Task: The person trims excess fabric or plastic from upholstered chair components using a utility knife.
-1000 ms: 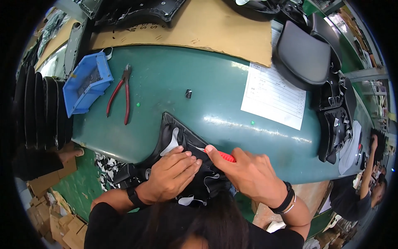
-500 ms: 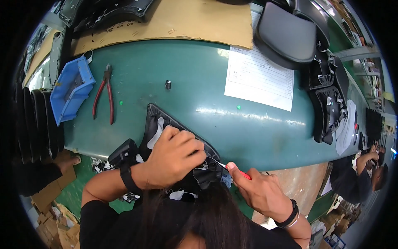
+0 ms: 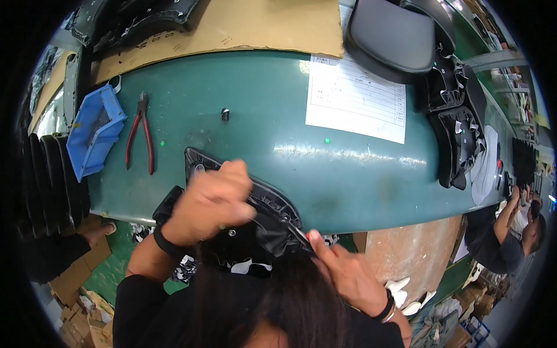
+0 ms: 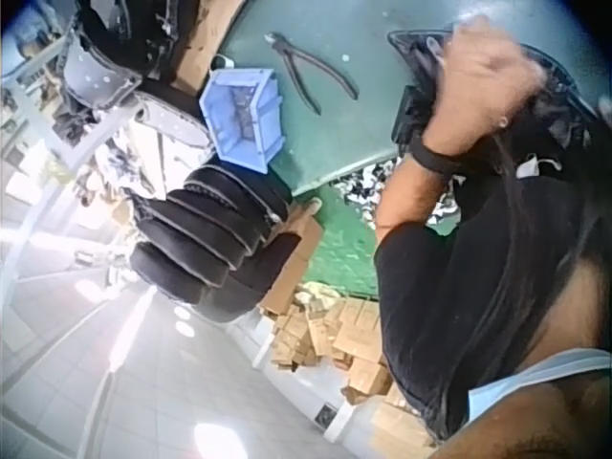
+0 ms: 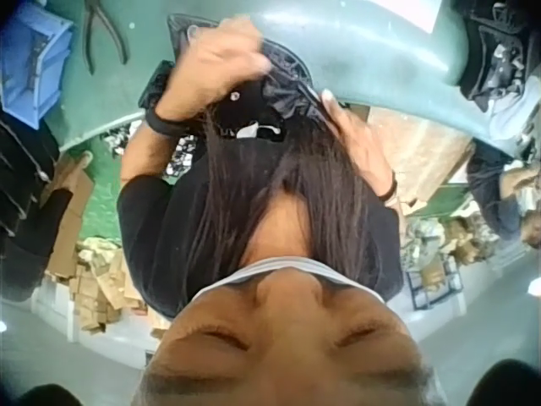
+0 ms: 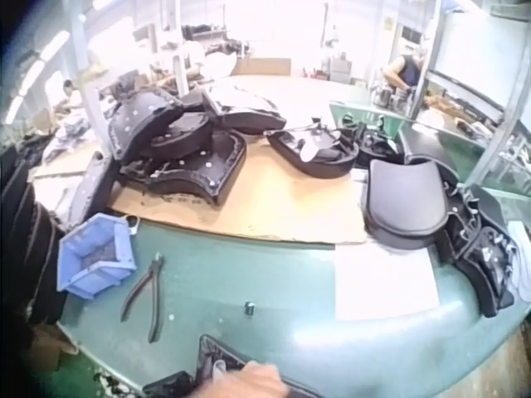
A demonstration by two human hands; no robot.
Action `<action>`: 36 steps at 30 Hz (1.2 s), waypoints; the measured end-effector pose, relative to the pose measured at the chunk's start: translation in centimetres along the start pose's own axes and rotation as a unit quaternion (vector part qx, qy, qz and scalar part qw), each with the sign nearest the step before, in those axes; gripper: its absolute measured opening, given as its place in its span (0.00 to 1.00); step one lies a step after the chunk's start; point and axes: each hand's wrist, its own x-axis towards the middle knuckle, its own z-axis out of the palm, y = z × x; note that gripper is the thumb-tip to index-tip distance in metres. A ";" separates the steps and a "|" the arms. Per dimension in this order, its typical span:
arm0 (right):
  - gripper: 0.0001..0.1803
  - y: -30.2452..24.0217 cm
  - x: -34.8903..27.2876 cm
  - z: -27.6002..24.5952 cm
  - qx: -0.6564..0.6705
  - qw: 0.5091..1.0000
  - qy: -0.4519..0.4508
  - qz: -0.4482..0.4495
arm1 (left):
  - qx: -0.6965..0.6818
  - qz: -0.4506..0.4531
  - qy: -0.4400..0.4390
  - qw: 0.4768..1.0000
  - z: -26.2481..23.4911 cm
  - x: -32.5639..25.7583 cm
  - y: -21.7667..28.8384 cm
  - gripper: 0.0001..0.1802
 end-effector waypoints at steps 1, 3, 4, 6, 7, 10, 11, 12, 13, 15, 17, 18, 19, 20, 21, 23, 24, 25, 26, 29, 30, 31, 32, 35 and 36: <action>0.35 -0.2 -0.5 0.2 -0.001 1.000 0.002 0.005 | -0.159 -0.007 0.071 0.985 -0.4 -0.2 0.2 0.18; 0.34 -0.5 -1.1 0.5 0.031 0.999 0.013 0.031 | -0.332 0.051 0.185 0.923 1.4 0.3 0.5 0.16; 0.34 -0.5 -0.6 0.4 0.031 0.999 0.014 0.029 | -0.331 0.053 0.185 0.924 0.5 0.3 0.8 0.16; 0.32 -0.7 1.5 -0.4 -0.083 0.995 0.059 -0.005 | -0.151 -0.118 0.051 0.980 -1.9 0.5 1.7 0.16; 0.32 -0.9 2.9 -1.1 -0.085 0.995 0.058 -0.011 | -0.150 -0.116 0.057 0.980 -1.7 0.3 1.8 0.16; 0.30 -1.8 6.6 -3.3 -0.175 0.982 0.040 -0.051 | 0.484 0.041 0.038 0.873 0.5 0.0 1.5 0.19; 0.30 -2.0 7.3 -3.7 -0.184 0.981 0.021 -0.052 | 0.485 0.043 0.044 0.872 0.7 0.1 0.5 0.19; 0.30 -2.1 7.6 -3.9 -0.192 0.980 0.005 -0.050 | 0.457 0.062 0.061 0.885 0.6 0.7 -0.1 0.19; 0.30 -1.7 7.4 -3.2 -0.195 0.979 0.007 -0.051 | 0.426 0.080 0.076 0.898 0.4 1.0 -0.4 0.19; 0.32 -0.5 6.1 -0.9 -0.127 0.988 0.069 -0.054 | 0.378 0.041 0.079 0.922 -0.5 1.5 -0.3 0.16; 0.33 -1.6 3.8 -0.1 -0.126 0.990 0.058 -0.017 | 0.138 0.058 0.101 0.984 -2.1 1.7 -0.2 0.16; 0.32 -1.4 2.7 0.3 -0.076 0.994 0.079 -0.005 | -0.051 0.054 0.126 0.989 -2.1 1.5 0.5 0.17; 0.32 -1.4 1.8 0.9 -0.025 0.995 0.098 0.005 | -0.301 0.074 0.148 0.939 -2.0 1.4 0.0 0.16; 0.32 -1.6 1.2 1.7 -0.004 0.993 0.116 0.019 | -0.364 0.062 0.152 0.917 -1.7 1.1 0.7 0.16; 0.32 -1.7 1.6 1.6 -0.005 0.993 0.116 0.019 | -0.427 0.050 0.157 0.889 -1.5 0.8 1.6 0.15; 0.31 -1.8 2.8 0.9 -0.075 0.989 0.129 -0.003 | -0.047 0.084 0.100 0.990 -1.4 1.1 1.1 0.12; 0.31 -2.1 3.5 0.0 -0.077 0.989 0.129 0.000 | 0.143 0.045 0.098 0.984 -1.0 1.3 1.7 0.07; 0.31 -2.7 4.2 -1.1 -0.118 0.988 0.097 0.011 | 0.346 0.046 0.100 0.932 -0.2 1.0 1.9 0.10; 0.31 -3.1 4.7 -1.7 -0.160 0.985 0.064 0.023 | 0.430 0.065 0.071 0.898 0.5 0.6 1.5 0.11; 0.31 -3.3 6.0 -1.1 -0.158 0.984 0.068 0.042 | 0.470 0.128 0.054 0.872 0.5 1.2 -0.1 0.15; 0.31 -2.9 5.9 -0.2 -0.158 0.984 0.068 0.042 | 0.349 0.099 0.080 0.928 -0.2 1.9 -0.4 0.16; 0.31 -2.5 4.9 1.0 -0.116 0.985 0.126 0.010 | 0.220 0.072 0.103 0.968 -0.4 2.3 -0.3 0.17; 0.30 -2.4 3.9 1.7 -0.073 0.980 0.182 -0.023 | 0.000 0.034 0.134 0.990 -0.7 2.3 -0.1 0.17; 0.31 -3.3 1.5 2.5 -0.044 0.988 0.122 0.089 | -0.353 0.058 0.215 0.909 -2.7 1.5 -1.2 0.11; 0.30 -3.0 2.1 2.3 -0.056 0.986 0.140 0.076 | -0.352 0.058 0.212 0.910 -2.8 1.4 -1.0 0.11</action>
